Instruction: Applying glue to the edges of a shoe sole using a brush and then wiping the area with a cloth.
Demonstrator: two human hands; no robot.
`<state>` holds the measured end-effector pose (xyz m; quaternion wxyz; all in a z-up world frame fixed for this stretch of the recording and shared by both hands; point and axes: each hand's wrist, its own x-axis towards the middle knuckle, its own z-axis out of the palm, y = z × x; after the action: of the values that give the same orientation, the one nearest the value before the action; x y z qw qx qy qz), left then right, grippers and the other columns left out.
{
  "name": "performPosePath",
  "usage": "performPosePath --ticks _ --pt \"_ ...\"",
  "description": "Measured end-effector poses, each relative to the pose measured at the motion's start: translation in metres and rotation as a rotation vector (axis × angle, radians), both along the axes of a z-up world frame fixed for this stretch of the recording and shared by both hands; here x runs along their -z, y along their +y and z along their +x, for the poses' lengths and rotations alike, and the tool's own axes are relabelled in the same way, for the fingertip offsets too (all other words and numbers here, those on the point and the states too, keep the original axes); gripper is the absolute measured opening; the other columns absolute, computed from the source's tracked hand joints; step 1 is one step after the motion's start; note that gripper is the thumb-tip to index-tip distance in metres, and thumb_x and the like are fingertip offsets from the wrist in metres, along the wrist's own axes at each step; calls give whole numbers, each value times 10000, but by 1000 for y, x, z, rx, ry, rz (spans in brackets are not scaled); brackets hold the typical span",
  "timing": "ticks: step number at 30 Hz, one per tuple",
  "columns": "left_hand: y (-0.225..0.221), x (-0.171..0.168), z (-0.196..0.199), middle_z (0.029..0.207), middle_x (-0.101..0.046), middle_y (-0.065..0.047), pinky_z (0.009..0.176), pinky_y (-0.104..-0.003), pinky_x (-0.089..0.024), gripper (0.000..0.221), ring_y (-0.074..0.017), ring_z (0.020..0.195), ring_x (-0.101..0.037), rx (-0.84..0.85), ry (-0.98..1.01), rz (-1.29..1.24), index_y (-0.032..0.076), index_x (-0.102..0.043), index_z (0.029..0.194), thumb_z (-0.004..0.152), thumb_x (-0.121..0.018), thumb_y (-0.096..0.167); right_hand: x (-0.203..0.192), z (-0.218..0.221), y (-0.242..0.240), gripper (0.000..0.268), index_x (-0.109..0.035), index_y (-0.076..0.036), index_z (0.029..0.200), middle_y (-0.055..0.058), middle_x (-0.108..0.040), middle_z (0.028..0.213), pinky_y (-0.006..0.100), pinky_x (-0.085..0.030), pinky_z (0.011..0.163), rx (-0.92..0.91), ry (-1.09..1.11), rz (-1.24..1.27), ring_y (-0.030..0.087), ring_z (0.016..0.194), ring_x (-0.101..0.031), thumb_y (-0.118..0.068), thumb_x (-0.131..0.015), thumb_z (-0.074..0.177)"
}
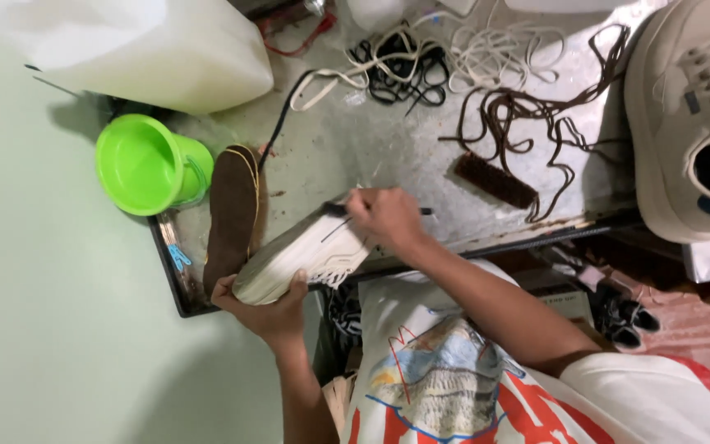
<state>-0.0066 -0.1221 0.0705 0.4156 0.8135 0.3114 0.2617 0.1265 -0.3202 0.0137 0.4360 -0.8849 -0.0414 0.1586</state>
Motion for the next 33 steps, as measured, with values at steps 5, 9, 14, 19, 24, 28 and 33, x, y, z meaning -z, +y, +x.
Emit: performPosePath --ticks 5,9,14,19,24,28,33 --pt "-3 -13 11 1298 -529 -159 1154 -549 -370 1196 -314 1235 -554 35 34 6 117 -418 1382 509 -1040 647 14 32 -70 428 -586 -156 662 36 -537 538 372 -399 549 40 -11 -262 225 520 -500 -309 -584 1062" --pt "-6 -28 42 1277 -627 -235 1110 -560 -475 1157 -407 1182 -652 172 -80 100 73 -490 1416 497 -1070 471 22 45 -118 467 -714 -174 714 90 -642 586 423 -489 609 120 -25 -276 346 617 -680 -447 -581 1068" --pt "-1 -99 90 1410 -590 -269 1098 -625 -482 1120 -515 1267 -633 542 24 -110 77 -457 1440 503 -1047 244 -12 46 -146 634 -674 -51 845 245 -682 750 551 -478 759 134 61 -111 504 828 -679 -567 -478 1156" --pt "-24 -100 106 1341 -590 -229 1109 -513 -511 1022 -443 1274 -632 679 -143 -94 53 -592 1234 473 -1094 515 -19 22 -156 579 -714 -70 868 235 -720 793 563 -505 802 206 110 -98 518 873 -701 -541 -535 1155" --pt "-42 -110 113 1247 -558 -110 1123 -460 -472 963 -365 1236 -650 820 -16 -155 137 -682 1366 538 -1088 415 -14 12 -172 599 -725 -72 918 248 -751 889 566 -499 857 276 155 -79 526 968 -707 -583 -535 1164" --pt "-63 -95 117 1314 -634 -232 1188 -561 -439 1186 -461 1336 -617 960 -69 -246 24 -437 1498 501 -1045 235 -38 13 -180 523 -762 -166 949 174 -782 864 557 -533 870 218 134 -182 497 949 -731 -618 -570 1129" --pt "-82 -97 105 1423 -664 -97 1225 -462 -435 781 -354 1438 -582 1018 -122 -198 111 -552 1233 582 -971 219 -85 13 -192 224 -803 -167 866 124 -676 677 431 -519 803 81 -328 25 340 710 -656 -260 -790 1069"
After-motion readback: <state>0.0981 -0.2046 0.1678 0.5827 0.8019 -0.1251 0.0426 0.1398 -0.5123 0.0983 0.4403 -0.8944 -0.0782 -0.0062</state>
